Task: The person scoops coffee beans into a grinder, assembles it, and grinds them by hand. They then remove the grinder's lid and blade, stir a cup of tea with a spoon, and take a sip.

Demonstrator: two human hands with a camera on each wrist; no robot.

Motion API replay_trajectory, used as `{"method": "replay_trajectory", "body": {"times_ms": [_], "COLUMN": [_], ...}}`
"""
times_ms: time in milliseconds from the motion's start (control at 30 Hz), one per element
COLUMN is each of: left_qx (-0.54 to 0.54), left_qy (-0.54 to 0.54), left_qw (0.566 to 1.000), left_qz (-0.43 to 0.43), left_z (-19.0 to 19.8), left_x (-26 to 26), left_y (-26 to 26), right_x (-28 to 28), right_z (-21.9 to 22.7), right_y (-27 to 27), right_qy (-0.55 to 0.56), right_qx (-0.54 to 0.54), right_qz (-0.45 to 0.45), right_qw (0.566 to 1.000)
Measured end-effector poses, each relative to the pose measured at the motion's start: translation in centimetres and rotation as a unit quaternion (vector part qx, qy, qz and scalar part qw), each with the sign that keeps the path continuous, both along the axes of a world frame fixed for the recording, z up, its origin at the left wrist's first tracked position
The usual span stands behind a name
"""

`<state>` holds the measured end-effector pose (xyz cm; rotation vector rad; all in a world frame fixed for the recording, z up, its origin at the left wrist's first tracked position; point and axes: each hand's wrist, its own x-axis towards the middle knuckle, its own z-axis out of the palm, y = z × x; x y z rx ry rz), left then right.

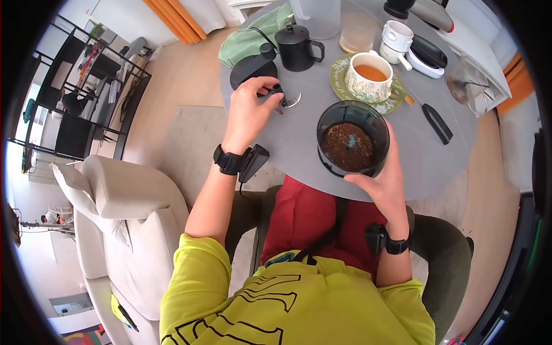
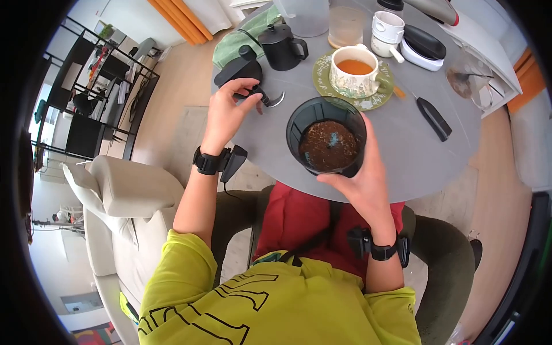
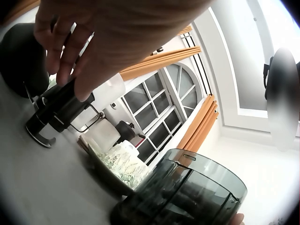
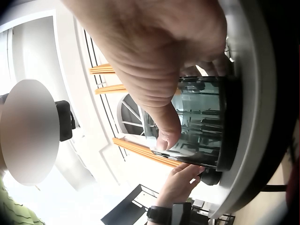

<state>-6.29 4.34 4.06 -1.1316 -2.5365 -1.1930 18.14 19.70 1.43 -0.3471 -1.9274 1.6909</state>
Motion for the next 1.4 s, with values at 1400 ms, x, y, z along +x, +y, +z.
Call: {"method": "replay_trajectory", "body": {"times_ms": [1400], "left_qx": [-0.083], "left_qy": [0.077], "left_qw": [0.972], "left_qz": [-0.206], "left_z": [4.0], "left_x": [9.8], "left_y": [3.7], "right_x": [-0.1], "right_z": [-0.7], "right_y": [0.5], "right_qy": [0.013], "right_qx": [0.113], "right_qz": [-0.033], "right_qw": [0.993]}}
